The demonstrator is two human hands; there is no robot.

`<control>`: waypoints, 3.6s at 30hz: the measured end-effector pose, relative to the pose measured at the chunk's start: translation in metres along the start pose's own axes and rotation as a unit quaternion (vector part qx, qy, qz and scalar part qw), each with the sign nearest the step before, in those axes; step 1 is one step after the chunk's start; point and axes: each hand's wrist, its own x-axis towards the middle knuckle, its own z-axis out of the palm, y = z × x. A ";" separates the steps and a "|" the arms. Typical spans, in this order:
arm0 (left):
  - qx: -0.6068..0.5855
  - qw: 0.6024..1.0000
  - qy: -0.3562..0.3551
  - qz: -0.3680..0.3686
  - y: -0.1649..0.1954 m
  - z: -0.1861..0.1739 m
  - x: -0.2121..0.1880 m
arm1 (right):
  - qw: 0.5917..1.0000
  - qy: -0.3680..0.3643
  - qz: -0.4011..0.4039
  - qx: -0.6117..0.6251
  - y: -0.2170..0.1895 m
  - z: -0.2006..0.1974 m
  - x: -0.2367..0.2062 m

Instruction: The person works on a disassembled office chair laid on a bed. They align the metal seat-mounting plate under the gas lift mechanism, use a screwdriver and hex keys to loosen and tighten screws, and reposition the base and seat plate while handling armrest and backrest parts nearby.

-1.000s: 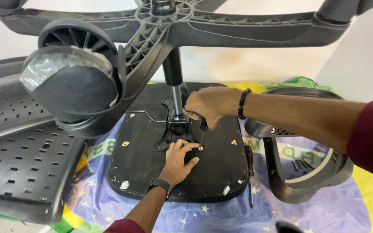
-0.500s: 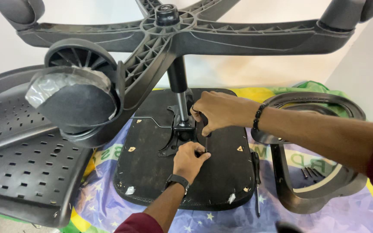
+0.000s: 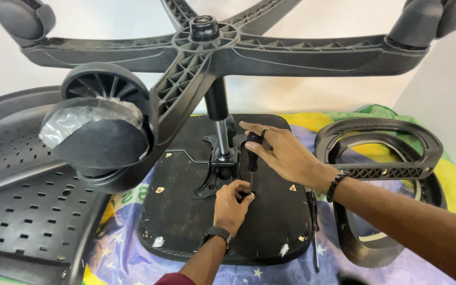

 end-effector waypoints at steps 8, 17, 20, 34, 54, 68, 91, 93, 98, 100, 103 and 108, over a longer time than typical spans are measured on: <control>-0.109 0.992 0.033 0.059 -0.014 0.002 0.002 | 0.980 0.094 -0.166 0.061 -0.002 0.017 -0.006; -0.083 0.996 -0.011 -0.025 -0.011 -0.001 0.004 | 0.995 0.087 -0.035 0.039 -0.023 0.018 -0.011; -0.075 0.997 0.003 0.013 -0.014 0.000 0.005 | 0.988 0.123 -0.087 0.032 -0.028 0.020 -0.018; -0.058 0.997 -0.019 0.042 -0.013 -0.013 0.001 | 0.985 0.153 -0.079 0.011 -0.019 0.025 -0.008; 0.207 0.964 0.169 0.000 -0.008 -0.047 -0.013 | 0.995 0.085 -0.034 0.034 -0.015 0.005 -0.016; 0.236 0.963 0.103 -0.075 -0.025 -0.064 -0.007 | 0.991 0.075 -0.113 0.014 -0.018 0.000 -0.013; 0.249 0.963 0.073 -0.073 -0.030 -0.067 -0.008 | 0.998 0.058 -0.022 -0.009 -0.034 0.009 -0.014; 0.246 0.965 0.074 -0.060 -0.034 -0.067 -0.010 | 0.997 0.063 0.051 -0.018 -0.037 0.012 -0.017; 0.248 0.966 0.068 -0.039 -0.039 -0.066 -0.011 | 0.976 0.135 -0.170 -0.016 -0.035 0.010 -0.030; 0.243 0.966 0.077 -0.036 -0.039 -0.067 -0.012 | 0.960 0.156 -0.232 -0.011 -0.032 0.009 -0.033; 0.244 0.966 0.072 -0.047 -0.037 -0.066 -0.012 | 0.974 0.144 -0.175 -0.017 -0.030 0.006 -0.033; 0.242 0.966 0.076 -0.052 -0.033 -0.065 -0.014 | 0.993 0.108 -0.017 -0.037 -0.032 0.007 -0.030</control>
